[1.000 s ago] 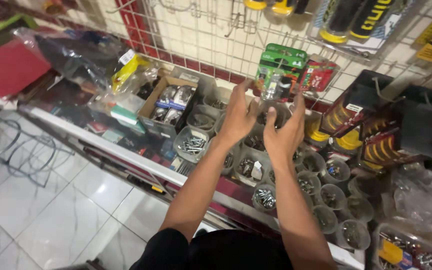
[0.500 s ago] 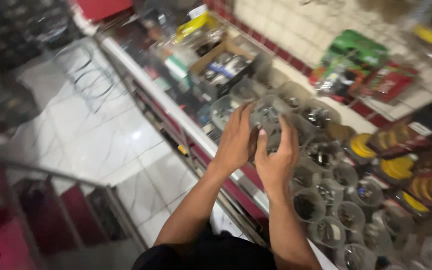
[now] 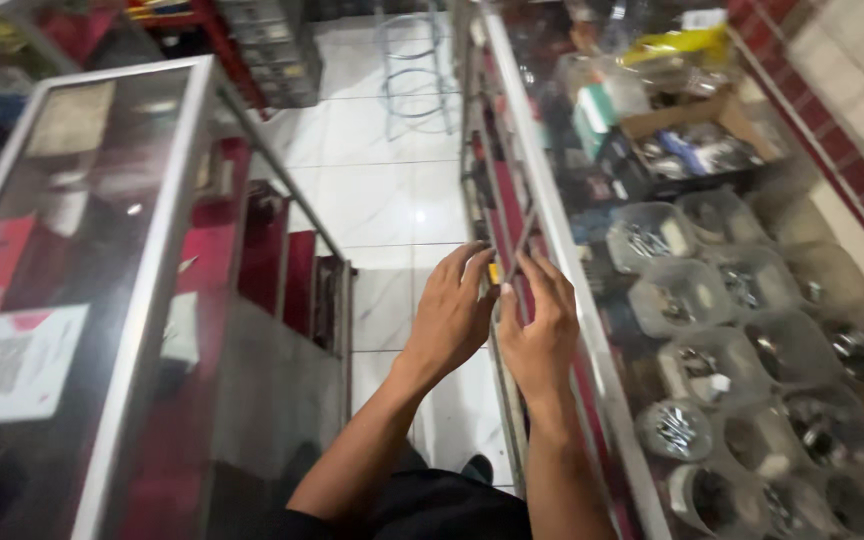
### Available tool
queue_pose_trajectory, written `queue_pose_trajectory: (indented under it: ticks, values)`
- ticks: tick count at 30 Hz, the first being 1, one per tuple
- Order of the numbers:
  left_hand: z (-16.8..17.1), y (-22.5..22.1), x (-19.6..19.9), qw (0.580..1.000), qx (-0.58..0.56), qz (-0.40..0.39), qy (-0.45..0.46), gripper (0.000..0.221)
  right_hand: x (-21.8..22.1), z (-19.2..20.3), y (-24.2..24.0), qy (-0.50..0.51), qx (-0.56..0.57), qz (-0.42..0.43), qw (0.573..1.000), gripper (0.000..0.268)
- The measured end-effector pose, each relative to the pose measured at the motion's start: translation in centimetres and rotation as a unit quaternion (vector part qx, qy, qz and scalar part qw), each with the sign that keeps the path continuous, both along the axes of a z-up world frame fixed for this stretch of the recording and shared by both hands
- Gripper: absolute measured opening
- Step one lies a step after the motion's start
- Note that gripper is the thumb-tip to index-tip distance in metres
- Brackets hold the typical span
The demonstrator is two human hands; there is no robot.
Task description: The person picks up and replaces several packages of light bulbs and small motorcycle parts onto hooks and shelves in a storage area.
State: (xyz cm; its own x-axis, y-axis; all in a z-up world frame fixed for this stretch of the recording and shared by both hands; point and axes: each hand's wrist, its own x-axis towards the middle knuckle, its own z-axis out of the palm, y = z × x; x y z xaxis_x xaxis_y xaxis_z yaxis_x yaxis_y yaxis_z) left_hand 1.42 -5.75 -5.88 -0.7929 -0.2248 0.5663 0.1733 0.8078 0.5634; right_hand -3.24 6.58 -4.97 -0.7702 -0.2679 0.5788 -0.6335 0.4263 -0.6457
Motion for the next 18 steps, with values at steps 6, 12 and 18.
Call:
queue_pose_trajectory:
  ticks: [6, 12, 18]
  values:
    - [-0.7, -3.9, 6.4, 0.995, -0.003, 0.095, -0.037, 0.052, 2.4, 0.0, -4.5, -0.017, 0.012, 0.111, 0.994, 0.036]
    - [-2.2, -7.7, 13.8, 0.98, 0.014, 0.194, -0.033, 0.053, 7.1, 0.0, -9.8, -0.006, 0.037, 0.195, 0.98, 0.036]
    - [-1.9, -10.4, 23.0, 0.958, 0.007, 0.286, -0.028, 0.053, 14.9, 0.1, -13.9, -0.026, 0.067, 0.295, 0.953, 0.038]
